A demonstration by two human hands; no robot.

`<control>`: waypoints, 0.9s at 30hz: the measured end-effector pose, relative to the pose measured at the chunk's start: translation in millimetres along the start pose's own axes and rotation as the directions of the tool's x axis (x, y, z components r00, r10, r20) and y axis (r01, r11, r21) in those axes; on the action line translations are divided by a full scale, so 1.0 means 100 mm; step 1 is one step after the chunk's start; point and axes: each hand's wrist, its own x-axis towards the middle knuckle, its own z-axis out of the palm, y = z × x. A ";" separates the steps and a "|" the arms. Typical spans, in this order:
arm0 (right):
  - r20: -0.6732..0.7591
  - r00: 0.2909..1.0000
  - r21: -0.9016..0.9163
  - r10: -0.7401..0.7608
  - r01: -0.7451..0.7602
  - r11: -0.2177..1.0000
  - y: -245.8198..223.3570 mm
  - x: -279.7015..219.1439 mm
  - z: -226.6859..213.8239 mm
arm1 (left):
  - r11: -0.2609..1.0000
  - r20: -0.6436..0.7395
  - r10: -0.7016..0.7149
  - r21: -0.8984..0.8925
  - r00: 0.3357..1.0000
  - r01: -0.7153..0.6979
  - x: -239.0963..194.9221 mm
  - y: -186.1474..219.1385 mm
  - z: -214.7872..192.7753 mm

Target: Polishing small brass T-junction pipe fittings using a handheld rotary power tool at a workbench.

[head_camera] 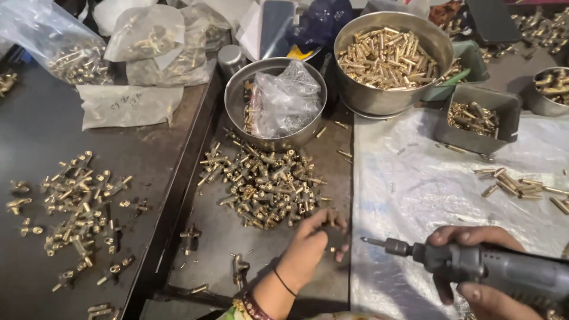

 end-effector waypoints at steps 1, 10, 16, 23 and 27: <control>0.121 0.992 -0.032 -0.028 0.032 0.999 0.00 0.03 -0.01 | 0.903 -0.052 -0.127 -0.420 0.991 0.093 0.02 0.02 -0.01; 0.335 0.939 0.004 -0.085 0.088 0.996 0.15 0.26 0.19 | 0.731 0.024 -0.344 -0.621 0.939 0.284 0.08 0.42 0.18; 0.482 0.869 0.130 -0.117 0.061 0.990 0.08 0.25 -0.01 | 0.762 -0.010 -0.295 -0.605 0.955 0.229 0.05 0.47 0.28; 0.546 0.836 0.092 -0.054 0.004 0.996 0.45 0.06 -0.65 | 0.750 -0.143 -0.369 -0.629 0.919 0.204 0.02 0.58 0.38; 0.486 0.870 0.098 -0.082 0.039 0.994 0.24 0.06 -0.19 | 0.792 -0.207 -0.309 -0.596 0.928 0.131 -0.01 0.46 0.37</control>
